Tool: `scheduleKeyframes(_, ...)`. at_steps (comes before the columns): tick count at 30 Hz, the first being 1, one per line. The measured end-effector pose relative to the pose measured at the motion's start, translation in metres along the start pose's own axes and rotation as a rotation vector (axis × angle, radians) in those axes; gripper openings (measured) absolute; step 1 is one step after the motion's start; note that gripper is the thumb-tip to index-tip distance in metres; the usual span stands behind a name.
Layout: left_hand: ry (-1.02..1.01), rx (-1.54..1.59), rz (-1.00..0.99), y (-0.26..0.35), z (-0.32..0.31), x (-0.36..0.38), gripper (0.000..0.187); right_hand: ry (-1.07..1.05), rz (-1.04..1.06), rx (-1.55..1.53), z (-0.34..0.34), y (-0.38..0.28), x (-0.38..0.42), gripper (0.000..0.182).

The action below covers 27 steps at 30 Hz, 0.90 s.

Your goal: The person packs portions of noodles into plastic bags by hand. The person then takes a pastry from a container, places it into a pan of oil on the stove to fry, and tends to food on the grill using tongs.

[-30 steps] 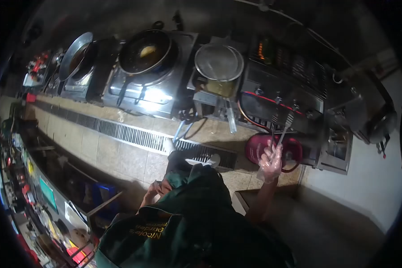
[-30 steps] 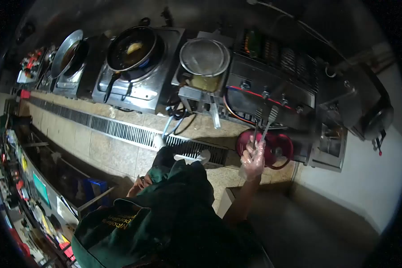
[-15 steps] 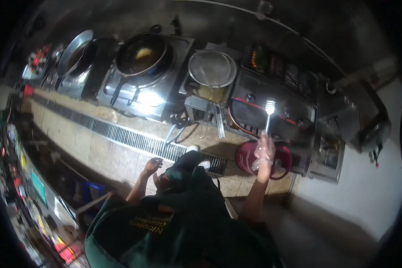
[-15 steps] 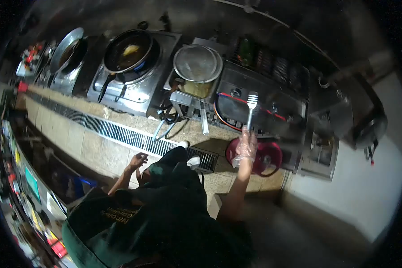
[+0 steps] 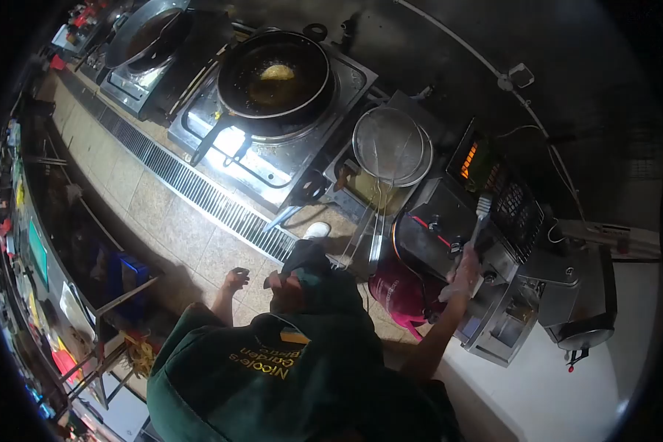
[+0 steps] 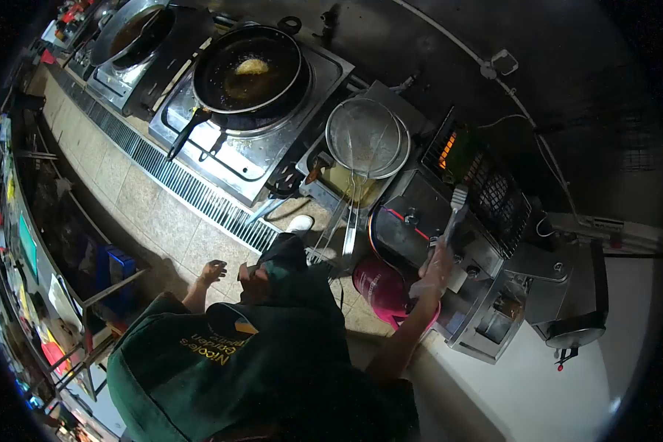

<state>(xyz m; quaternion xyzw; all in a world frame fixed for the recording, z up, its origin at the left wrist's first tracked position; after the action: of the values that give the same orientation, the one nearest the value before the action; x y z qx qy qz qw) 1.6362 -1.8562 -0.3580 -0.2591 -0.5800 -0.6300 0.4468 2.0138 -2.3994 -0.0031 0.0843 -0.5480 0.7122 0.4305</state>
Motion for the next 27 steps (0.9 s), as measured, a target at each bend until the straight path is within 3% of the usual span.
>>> scheduleKeyframes(2,-0.055,-0.006,-0.044,0.024,-0.008,-0.010,0.042,-0.015,0.114,0.153,-0.002,-0.021,-0.022,0.044)
scheduleKeyframes(5,-0.088,0.018,-0.139,0.077,-0.030,-0.025,0.042,0.306,0.828,0.632,-0.003,-0.011,-0.124,0.060)
scheduleKeyframes(7,-0.054,0.110,-0.071,0.115,-0.046,-0.033,0.045,0.341,0.754,0.678,-0.018,-0.040,-0.113,0.064)
scheduleKeyframes(8,-0.086,0.124,-0.119,0.130,-0.055,-0.034,0.044,0.250,0.482,0.548,-0.041,-0.073,-0.079,0.064)
scheduleKeyframes(10,-0.085,0.133,-0.206,0.158,-0.071,-0.041,0.042,0.231,0.337,0.657,-0.054,-0.086,-0.100,0.062)
scheduleKeyframes(13,-0.168,0.033,-0.313,0.180,-0.085,-0.042,0.043,0.257,0.408,0.833,-0.062,-0.095,-0.098,0.060)
scheduleKeyframes(16,-0.124,0.067,-0.252,0.176,-0.087,-0.033,0.045,0.223,0.370,0.900,-0.064,-0.101,-0.106,0.061)
scheduleKeyframes(23,-0.153,0.093,-0.119,0.068,-0.074,-0.023,0.044,0.213,0.487,0.871,-0.045,-0.087,-0.133,0.054)
scheduleKeyframes(27,-0.181,0.175,-0.070,0.042,-0.076,-0.001,0.041,0.152,0.524,0.883,-0.034,-0.087,-0.144,0.056)
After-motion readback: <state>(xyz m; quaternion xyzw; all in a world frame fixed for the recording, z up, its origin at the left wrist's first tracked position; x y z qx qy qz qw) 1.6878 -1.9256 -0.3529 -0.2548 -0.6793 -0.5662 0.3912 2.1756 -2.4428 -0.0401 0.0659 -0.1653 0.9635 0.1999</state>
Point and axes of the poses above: each hand's wrist, its own x-axis away from the middle knuckle, its own z-axis out of the back of the hand, y = z × x, the point moved 5 cm from there along -x, towards the middle knuckle, and after that the axes turned 5 degrees about -z, right-handed, at the moved point
